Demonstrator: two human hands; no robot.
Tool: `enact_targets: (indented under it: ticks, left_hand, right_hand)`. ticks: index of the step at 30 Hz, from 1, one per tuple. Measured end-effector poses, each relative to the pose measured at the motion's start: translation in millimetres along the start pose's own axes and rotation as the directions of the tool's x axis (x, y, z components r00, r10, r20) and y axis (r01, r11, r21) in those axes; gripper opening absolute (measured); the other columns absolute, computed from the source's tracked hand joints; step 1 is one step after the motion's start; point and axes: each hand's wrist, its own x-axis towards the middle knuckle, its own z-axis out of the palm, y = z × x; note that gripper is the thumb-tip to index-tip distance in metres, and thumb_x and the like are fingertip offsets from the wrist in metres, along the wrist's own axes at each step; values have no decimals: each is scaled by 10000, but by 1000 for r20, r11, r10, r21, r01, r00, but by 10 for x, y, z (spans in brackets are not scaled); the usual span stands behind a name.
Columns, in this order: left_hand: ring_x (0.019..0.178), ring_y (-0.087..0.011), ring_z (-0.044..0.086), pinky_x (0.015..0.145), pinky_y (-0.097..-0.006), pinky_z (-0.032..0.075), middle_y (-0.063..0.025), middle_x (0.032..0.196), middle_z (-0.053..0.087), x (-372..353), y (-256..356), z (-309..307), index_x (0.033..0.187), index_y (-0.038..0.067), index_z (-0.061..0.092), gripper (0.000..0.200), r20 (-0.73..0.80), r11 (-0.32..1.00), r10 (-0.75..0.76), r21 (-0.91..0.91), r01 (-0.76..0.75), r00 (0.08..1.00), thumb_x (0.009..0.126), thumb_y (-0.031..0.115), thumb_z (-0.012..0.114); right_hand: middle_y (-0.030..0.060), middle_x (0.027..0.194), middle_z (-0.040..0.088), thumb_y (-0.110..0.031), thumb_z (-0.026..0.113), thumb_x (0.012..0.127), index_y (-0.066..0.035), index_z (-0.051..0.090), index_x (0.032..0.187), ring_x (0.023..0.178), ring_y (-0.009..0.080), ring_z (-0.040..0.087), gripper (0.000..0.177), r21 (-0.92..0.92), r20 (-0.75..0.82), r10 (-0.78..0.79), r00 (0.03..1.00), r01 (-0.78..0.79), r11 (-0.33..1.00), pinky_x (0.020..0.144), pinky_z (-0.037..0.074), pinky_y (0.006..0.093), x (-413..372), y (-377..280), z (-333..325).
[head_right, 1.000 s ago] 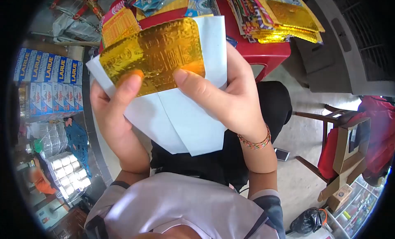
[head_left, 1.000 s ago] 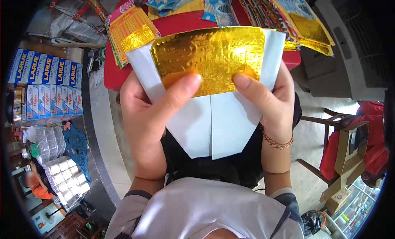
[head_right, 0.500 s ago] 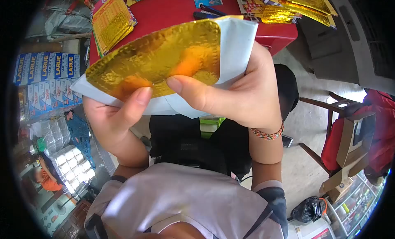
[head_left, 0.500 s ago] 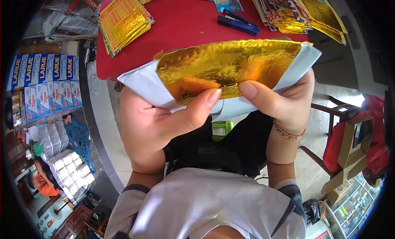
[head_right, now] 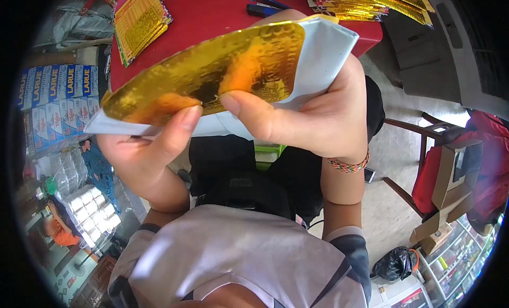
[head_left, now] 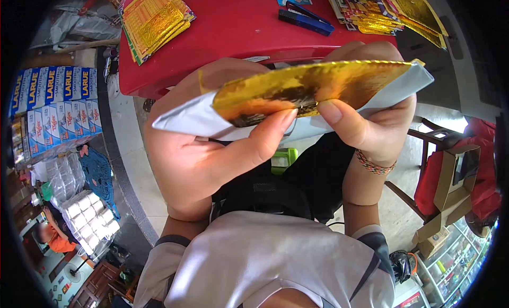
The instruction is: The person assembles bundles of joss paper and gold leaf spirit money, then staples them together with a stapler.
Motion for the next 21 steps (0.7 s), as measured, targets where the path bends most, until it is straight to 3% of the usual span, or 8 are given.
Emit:
enact_targets:
  ticks: [1,2,4,8,10,21]
  left_hand:
    - [811,-164,624,750,-279,482,-118,873,657,-10,-19,-8,968,-63,620,296,30,997,74,6,-74,997,696,-18,727]
    - [811,-164,624,750,-279,482,-118,873,657,15,-14,-42,968,-63,620,296,31,997,72,4,-73,997,696,-18,727]
    - [855,-168,617,753,-277,479,-138,870,645,76,18,-106,946,-63,628,257,182,997,49,55,-60,982,705,-25,709]
    - [859,-199,612,745,-296,480,-160,878,634,61,3,-97,925,-58,629,233,197,996,44,62,-57,979,708,-9,699]
    - [823,-232,611,741,-321,479,-171,896,629,70,-46,-98,916,-55,622,239,248,987,145,25,-156,958,700,9,700]
    - [834,-247,609,734,-332,479,-181,901,631,61,-44,-111,887,-53,629,222,234,991,90,71,-110,968,696,27,707]
  right_hand:
    - [143,866,610,-22,762,624,39,541,939,779,212,605,389,13,32,-18,999,17,1000,738,496,320,-1,-5,-7]
    - [150,841,607,-16,756,628,34,536,917,757,228,606,366,26,65,-38,997,36,999,727,503,346,3,-6,-14]
    - [151,819,604,-14,752,638,28,533,902,734,233,607,346,21,84,-58,995,57,998,714,506,371,9,0,-35]
    - [143,765,603,-23,750,662,13,536,882,677,239,608,309,17,125,-152,980,151,988,697,501,415,5,46,-72]
    - [137,753,605,-32,753,666,8,540,880,668,240,610,304,10,135,-148,980,148,989,697,494,419,5,24,-77]
    - [120,715,607,-38,756,675,-2,548,879,651,235,616,293,35,103,-134,986,131,991,710,472,418,7,22,-53]
